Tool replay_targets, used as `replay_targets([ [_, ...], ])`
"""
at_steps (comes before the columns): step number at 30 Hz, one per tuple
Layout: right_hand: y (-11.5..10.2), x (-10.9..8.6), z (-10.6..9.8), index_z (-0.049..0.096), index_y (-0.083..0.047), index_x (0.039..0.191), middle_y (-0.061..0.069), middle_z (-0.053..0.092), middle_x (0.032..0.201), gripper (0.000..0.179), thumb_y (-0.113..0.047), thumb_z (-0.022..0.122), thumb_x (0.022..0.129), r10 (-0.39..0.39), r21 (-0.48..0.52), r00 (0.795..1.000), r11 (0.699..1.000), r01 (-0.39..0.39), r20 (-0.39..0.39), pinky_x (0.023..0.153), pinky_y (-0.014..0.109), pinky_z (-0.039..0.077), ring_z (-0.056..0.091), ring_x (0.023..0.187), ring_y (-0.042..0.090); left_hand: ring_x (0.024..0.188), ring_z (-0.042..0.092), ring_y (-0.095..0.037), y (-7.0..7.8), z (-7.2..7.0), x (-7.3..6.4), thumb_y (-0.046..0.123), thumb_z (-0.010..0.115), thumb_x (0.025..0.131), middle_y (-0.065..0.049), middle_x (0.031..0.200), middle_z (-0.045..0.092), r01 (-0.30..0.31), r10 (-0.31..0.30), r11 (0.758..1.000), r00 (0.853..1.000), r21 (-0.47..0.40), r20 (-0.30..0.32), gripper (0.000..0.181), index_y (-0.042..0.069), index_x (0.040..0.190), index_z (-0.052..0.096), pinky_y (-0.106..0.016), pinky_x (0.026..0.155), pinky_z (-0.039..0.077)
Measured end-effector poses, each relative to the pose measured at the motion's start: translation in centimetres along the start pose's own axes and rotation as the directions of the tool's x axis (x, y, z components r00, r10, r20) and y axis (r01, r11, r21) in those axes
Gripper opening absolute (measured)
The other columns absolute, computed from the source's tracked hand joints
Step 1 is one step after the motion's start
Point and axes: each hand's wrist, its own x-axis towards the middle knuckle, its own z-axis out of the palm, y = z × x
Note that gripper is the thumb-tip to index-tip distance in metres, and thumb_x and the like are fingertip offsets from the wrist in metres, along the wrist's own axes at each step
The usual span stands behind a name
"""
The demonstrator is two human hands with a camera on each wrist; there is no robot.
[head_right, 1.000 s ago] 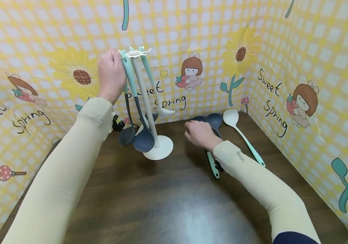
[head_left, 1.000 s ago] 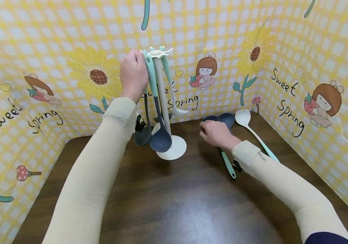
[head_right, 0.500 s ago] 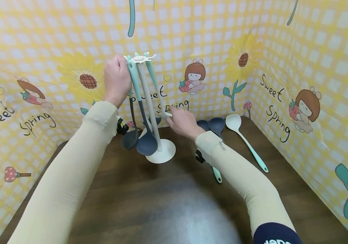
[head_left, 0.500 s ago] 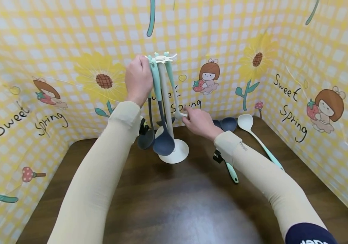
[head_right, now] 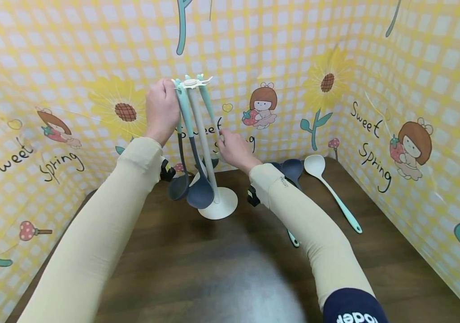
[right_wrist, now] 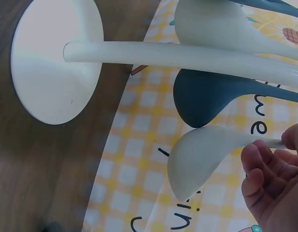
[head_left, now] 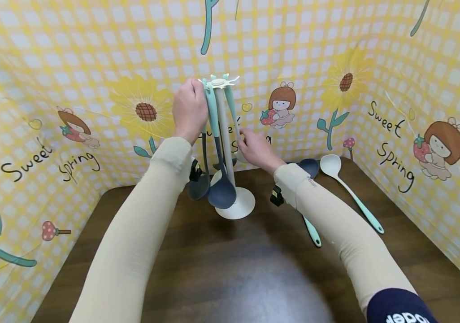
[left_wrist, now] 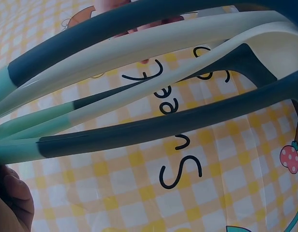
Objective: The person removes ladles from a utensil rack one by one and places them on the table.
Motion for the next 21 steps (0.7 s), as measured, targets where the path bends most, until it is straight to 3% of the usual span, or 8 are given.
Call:
replay_targets([
  [3, -0.1, 0.4, 0.3, 0.059, -0.01, 0.112, 0.005, 0.055, 0.074, 0.025, -0.027, 0.041, 0.108, -0.03, 0.0, 0.999, 1.0, 0.03, -0.028, 0.057, 0.034, 0.04, 0.05, 0.06, 0.022, 0.059, 0.038, -0.017, -0.1, 0.1, 0.0, 0.031, 0.026, 0.106, -0.002, 0.072, 0.04, -0.008, 0.008, 1.0, 1.0, 0.002, -0.005, 0.036, 0.017, 0.076, 0.039, -0.027, 0.056, 0.034],
  [7, -0.3, 0.7, 0.4, 0.053, -0.011, 0.089, 0.006, 0.051, 0.075, 0.026, -0.025, 0.042, 0.108, -0.057, -0.006, 0.997, 0.998, 0.057, -0.05, 0.058, 0.033, 0.038, 0.049, 0.063, 0.023, 0.059, 0.038, -0.017, -0.2, 0.2, 0.0, 0.031, 0.026, 0.106, -0.002, 0.071, 0.039, -0.012, 0.012, 1.0, 1.0, 0.0, -0.007, 0.036, 0.017, 0.076, 0.039, -0.028, 0.056, 0.034],
  [16, -0.7, 1.0, -0.8, 0.056, -0.01, 0.092, 0.007, 0.054, 0.078, 0.029, -0.027, 0.04, 0.109, -0.009, -0.034, 1.0, 0.999, 0.008, -0.013, 0.059, 0.034, 0.039, 0.051, 0.066, 0.023, 0.059, 0.037, -0.017, -0.2, 0.4, 0.0, 0.031, 0.026, 0.106, -0.001, 0.071, 0.039, -0.011, 0.011, 1.0, 1.0, 0.007, -0.003, 0.036, 0.018, 0.076, 0.039, -0.027, 0.056, 0.034],
  [21, -0.6, 1.3, -1.7, 0.055, -0.009, 0.091, 0.007, 0.053, 0.077, 0.029, -0.025, 0.039, 0.109, 0.001, -0.01, 0.999, 1.0, -0.002, -0.047, 0.058, 0.033, 0.038, 0.05, 0.064, 0.023, 0.059, 0.038, -0.017, -0.2, 0.3, 0.1, 0.032, 0.026, 0.106, -0.001, 0.07, 0.04, -0.007, 0.007, 1.0, 1.0, 0.008, -0.008, 0.036, 0.018, 0.076, 0.039, -0.027, 0.056, 0.033],
])
